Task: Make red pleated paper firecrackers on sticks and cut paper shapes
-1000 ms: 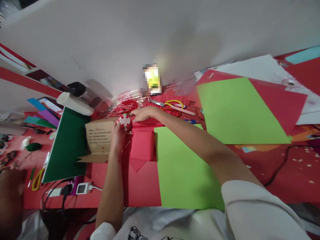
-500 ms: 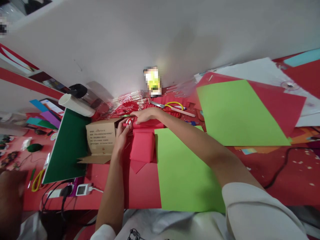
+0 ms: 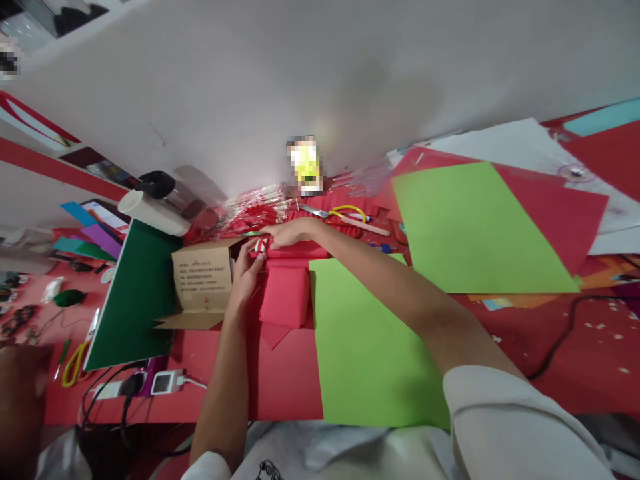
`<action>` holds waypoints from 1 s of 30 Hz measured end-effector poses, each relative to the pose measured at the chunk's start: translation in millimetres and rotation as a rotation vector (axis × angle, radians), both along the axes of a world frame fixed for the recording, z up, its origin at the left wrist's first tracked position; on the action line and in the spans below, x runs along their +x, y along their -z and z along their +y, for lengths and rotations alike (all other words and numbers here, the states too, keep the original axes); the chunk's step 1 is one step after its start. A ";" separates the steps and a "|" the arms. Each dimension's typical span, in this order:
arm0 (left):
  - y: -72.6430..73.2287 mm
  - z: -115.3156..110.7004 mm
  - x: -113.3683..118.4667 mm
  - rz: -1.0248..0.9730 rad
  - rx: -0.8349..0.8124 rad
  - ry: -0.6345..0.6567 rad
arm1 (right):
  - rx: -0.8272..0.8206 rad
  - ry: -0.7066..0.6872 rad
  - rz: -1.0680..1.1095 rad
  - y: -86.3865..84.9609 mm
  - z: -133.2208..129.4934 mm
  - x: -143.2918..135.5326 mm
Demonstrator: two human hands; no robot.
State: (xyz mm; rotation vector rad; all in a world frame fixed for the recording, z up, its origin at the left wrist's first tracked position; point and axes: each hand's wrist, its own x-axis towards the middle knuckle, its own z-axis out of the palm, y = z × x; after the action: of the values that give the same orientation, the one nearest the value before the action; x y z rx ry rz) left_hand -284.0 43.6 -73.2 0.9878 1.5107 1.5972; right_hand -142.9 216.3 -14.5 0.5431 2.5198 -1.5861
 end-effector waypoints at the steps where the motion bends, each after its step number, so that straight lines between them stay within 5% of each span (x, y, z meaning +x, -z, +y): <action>1: 0.0 0.1 0.3 0.022 0.009 0.004 | -0.004 0.006 -0.001 -0.3 -0.4 0.1; 10: -6.9 -1.1 5.5 0.130 0.039 0.017 | 0.036 0.038 -0.024 -4.7 -1.9 -1.2; 30: -14.0 0.8 7.4 0.036 0.021 0.029 | -0.021 0.041 -0.028 -2.9 -0.8 -0.7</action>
State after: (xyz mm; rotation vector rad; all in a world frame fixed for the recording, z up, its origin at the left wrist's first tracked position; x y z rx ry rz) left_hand -276.6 44.3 -59.2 1.0513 1.4994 1.5856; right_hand -143.6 215.5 -11.6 0.6139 2.4842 -1.6058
